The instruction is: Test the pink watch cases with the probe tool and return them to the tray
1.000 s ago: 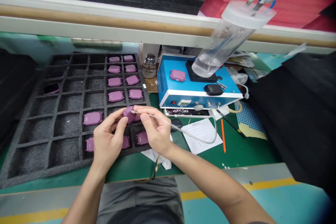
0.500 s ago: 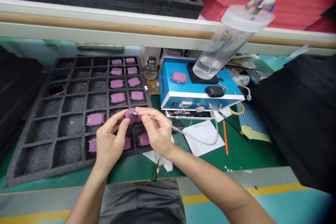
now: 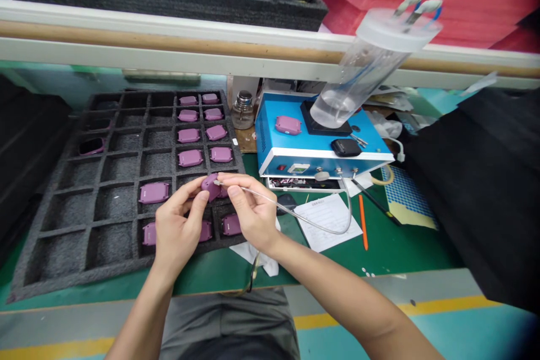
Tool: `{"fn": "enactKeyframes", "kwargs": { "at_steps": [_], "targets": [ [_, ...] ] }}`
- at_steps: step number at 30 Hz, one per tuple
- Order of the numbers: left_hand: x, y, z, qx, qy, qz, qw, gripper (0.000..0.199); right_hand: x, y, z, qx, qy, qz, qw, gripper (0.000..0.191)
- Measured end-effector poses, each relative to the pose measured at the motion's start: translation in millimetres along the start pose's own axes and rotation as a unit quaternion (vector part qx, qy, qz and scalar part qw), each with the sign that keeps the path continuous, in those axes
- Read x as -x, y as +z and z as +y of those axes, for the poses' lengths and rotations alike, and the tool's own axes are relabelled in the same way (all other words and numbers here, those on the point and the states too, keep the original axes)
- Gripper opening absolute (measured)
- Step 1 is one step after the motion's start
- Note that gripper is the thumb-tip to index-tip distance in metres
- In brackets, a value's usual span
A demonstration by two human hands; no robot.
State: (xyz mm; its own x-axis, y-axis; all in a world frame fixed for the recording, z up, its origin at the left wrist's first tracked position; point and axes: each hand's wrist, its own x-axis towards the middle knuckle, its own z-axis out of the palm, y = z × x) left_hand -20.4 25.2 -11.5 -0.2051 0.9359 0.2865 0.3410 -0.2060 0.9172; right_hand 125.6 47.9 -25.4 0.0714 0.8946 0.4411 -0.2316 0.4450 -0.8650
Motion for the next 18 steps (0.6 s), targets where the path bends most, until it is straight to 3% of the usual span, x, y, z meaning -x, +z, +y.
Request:
{"fn": "enactKeyframes", "kwargs": {
  "at_steps": [18],
  "targets": [
    [0.3, 1.3, 2.7, 0.011, -0.014, -0.014, 1.0, 0.035, 1.7, -0.5, -2.7, 0.018, 0.014, 0.0, 1.0, 0.014]
  ]
}}
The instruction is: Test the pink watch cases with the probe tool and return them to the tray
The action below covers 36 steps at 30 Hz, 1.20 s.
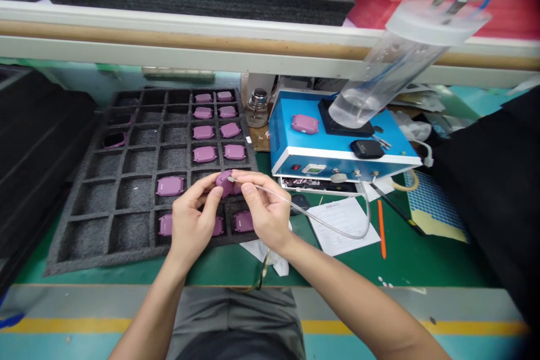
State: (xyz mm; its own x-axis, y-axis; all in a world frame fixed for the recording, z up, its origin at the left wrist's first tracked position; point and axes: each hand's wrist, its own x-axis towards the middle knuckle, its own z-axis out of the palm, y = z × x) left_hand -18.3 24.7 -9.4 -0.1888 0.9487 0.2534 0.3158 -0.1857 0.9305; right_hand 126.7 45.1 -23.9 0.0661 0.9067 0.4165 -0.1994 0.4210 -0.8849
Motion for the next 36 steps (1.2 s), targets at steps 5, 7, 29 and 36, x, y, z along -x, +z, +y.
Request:
{"fn": "enactKeyframes", "kwargs": {
  "at_steps": [5, 7, 29, 36],
  "targets": [
    [2, -0.7, -2, 0.003, -0.008, -0.003, 1.0, 0.036, 1, 0, 0, 0.012, 0.004, 0.003, 1.0, 0.016],
    [2, -1.0, -2, 0.005, -0.008, -0.003, 1.0, 0.036, 1, 0, 0, 0.011, 0.004, 0.002, 1.0, 0.015],
    [-2, 0.9, 3, 0.007, -0.006, -0.004, 1.0, 0.04, -1, 0, 2, 0.012, -0.004, 0.0, 1.0, 0.015],
    [-1, -11.3, 14, -0.098, 0.041, -0.009, 0.994, 0.032, 5, -1, -2, -0.009, -0.009, 0.017, 1.0, 0.013]
  ]
}}
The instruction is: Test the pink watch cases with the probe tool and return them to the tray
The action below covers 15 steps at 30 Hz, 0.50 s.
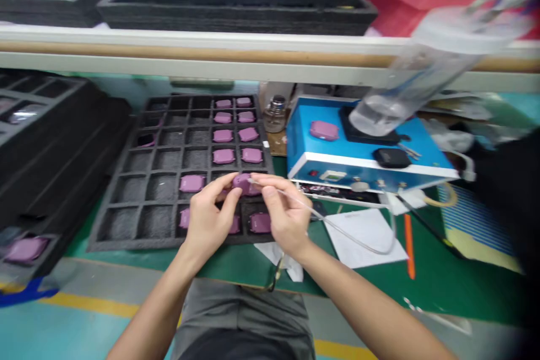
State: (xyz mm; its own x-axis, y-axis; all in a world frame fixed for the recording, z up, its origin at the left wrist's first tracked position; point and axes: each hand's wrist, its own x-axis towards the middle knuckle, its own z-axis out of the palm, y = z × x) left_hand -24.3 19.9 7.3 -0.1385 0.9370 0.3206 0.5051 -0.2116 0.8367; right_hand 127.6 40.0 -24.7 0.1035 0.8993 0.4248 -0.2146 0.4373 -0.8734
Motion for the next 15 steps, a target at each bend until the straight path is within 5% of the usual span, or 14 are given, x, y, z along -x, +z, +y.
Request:
{"fn": "enactKeyframes", "kwargs": {
  "at_steps": [5, 8, 10, 15],
  "targets": [
    [-64, -52.7, -10, -0.264, 0.092, -0.044, 0.959, 0.036, 5, -1, 3, 0.006, 0.018, 0.011, 1.0, 0.014],
    [-106, -74.3, -24, -0.308, 0.057, -0.189, 0.931, 0.032, 6, 0, 4, 0.003, 0.021, 0.003, 1.0, 0.013],
    [-122, -83.5, -32, -0.29, 0.045, -0.239, 0.926, 0.028, 6, 0, 4, 0.0, 0.02, 0.003, 1.0, 0.013],
    [-128, -128.6, -51, -0.324, 0.029, -0.024, 0.945, 0.024, 4, 0, 4, 0.0, 0.024, 0.0, 1.0, 0.012]
  ]
}}
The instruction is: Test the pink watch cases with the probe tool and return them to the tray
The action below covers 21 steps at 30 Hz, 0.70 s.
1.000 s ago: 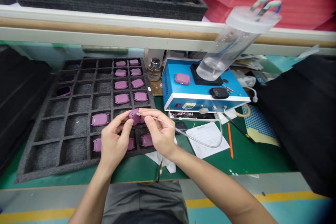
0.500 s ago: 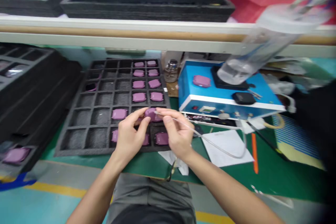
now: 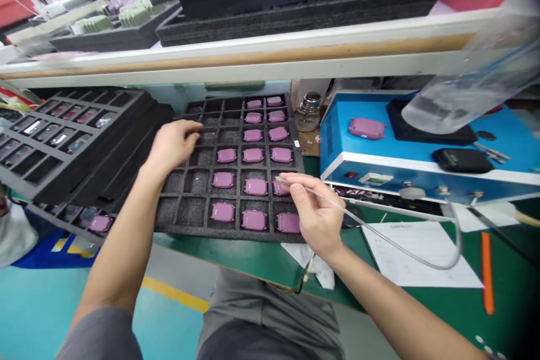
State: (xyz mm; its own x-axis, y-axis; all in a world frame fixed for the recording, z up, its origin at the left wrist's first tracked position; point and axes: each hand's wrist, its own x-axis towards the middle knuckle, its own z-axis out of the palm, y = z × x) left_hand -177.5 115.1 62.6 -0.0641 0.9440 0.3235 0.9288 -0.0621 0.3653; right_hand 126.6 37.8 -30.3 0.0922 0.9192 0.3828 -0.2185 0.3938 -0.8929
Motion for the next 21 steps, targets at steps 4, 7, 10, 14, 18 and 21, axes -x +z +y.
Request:
{"fn": "enactKeyframes", "kwargs": {
  "at_steps": [4, 7, 10, 14, 18, 21],
  "targets": [
    [2, -19.9, -36, -0.1, -0.054, -0.011, 0.993, 0.023, 1, 0, 1, -0.007, 0.012, -0.01, 1.0, 0.012],
    [-3, -21.3, -40, -0.099, -0.053, -0.014, 0.994, 0.022, 2, 0, 1, -0.003, 0.018, -0.01, 1.0, 0.012],
    [-2, -15.1, -22, -0.068, -0.062, 0.02, 0.996, 0.022, 1, 0, 1, 0.001, 0.012, 0.002, 1.0, 0.012],
    [35, 5.0, 32, 0.067, -0.058, 0.082, 0.993, 0.028, -1, -1, 2, -0.006, 0.001, 0.005, 1.0, 0.013],
    [90, 47.7, 96, 0.279, -0.056, 0.056, 0.957, 0.035, -3, -1, 2, -0.008, -0.019, 0.021, 1.0, 0.014],
    [113, 77.4, 125, 0.398, -0.074, 0.044, 0.913, 0.033, -4, -2, -1, -0.013, -0.033, 0.032, 0.999, 0.014]
  ]
}}
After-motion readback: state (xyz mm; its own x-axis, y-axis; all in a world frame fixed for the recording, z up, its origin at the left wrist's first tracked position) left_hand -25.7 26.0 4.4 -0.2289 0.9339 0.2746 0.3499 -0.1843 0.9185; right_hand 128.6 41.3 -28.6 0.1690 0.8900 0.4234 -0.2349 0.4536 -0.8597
